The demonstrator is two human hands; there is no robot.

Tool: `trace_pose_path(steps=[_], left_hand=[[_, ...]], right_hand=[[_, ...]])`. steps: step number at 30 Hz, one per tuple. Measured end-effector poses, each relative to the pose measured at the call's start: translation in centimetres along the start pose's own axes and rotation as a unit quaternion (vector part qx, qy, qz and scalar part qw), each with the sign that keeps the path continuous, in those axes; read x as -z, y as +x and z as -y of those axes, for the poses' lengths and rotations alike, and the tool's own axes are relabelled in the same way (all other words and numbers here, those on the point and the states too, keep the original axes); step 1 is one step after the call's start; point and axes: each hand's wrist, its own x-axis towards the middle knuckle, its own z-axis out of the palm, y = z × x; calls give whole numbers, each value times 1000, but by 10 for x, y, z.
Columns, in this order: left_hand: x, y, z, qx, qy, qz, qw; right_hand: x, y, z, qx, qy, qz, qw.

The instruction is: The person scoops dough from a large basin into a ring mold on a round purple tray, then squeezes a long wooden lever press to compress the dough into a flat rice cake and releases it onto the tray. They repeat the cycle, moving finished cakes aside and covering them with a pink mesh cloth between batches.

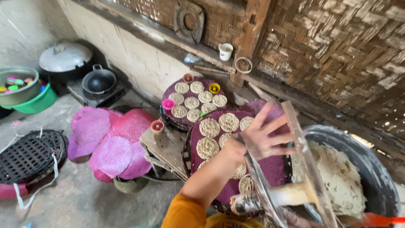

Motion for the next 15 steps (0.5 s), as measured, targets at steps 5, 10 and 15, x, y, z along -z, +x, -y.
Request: trace_pose_path(steps=[5,10,15], left_hand=[[-39,41,24,-46,32,85,995],[-4,44,36,-38,100,27,994],[75,12,50,-1,54,-40,998]], right_hand=[[18,-25,-1,-45,-28,-53,997],[14,-39,0,-69,-37,-87,993],[13,-41,0,-89,-56,-107,989]])
